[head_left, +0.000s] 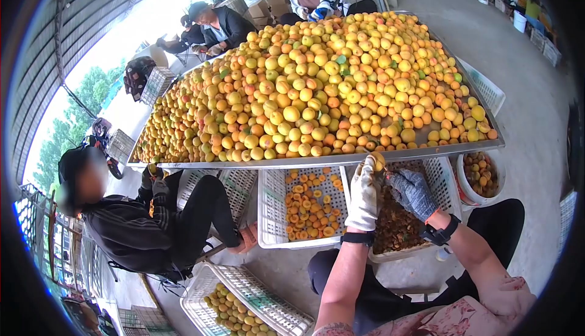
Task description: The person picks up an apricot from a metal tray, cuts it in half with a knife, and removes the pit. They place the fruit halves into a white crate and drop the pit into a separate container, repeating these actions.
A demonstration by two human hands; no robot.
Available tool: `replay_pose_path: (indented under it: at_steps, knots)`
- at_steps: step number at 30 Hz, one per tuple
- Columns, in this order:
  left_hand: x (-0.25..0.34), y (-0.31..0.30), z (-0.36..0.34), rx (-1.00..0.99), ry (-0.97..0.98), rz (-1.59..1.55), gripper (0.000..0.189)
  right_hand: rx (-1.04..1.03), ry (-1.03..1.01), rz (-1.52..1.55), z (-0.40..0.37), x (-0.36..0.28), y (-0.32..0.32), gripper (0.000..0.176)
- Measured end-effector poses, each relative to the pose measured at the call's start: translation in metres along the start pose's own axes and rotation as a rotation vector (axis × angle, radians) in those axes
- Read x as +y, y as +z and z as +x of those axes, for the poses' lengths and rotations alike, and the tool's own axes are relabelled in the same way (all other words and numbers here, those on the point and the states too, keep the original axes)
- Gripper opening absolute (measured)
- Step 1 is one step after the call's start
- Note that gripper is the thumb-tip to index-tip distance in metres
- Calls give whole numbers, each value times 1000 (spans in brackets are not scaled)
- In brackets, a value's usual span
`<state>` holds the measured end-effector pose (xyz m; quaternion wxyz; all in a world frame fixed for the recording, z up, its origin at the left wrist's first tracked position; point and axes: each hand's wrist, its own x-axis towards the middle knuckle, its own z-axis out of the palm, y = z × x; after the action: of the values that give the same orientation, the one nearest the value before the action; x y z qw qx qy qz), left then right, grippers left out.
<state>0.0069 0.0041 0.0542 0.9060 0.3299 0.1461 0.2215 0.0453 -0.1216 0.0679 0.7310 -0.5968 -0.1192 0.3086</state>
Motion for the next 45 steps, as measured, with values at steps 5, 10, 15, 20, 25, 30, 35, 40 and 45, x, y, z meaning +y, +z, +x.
replay_pose_path:
  at_steps: [5, 10, 15, 20, 25, 30, 35, 40, 45]
  knots:
    - [-12, -3, 6, -79, 214, 139, 27, -16, -32, 49, 2, 7, 1, 13]
    - [-16, -6, 8, 6, 20, -72, 50, -4, -417, -699, 0, 30, -7, 18]
    - [8, -3, -1, -84, 61, 147, 49, 25, -119, -124, -5, 4, -1, 18]
    - [29, 9, -12, -187, 114, 81, 46, 42, -200, -220, -12, -14, 5, 21]
    - [30, 7, -11, -105, 134, 350, 33, 27, -302, -328, -12, -6, 9, 25]
    - [17, 8, -13, -107, 37, 13, 38, 88, -592, -480, -8, 6, 13, 27]
    - [18, 20, -14, -45, 197, 182, 37, 100, -408, -541, -8, -5, 8, 26]
    - [0, 1, 0, -93, 194, -164, 42, 130, -638, -674, -3, 10, 14, 25]
    - [12, 9, -6, -3, 77, -158, 48, 112, -715, -745, -9, 19, 7, 22]
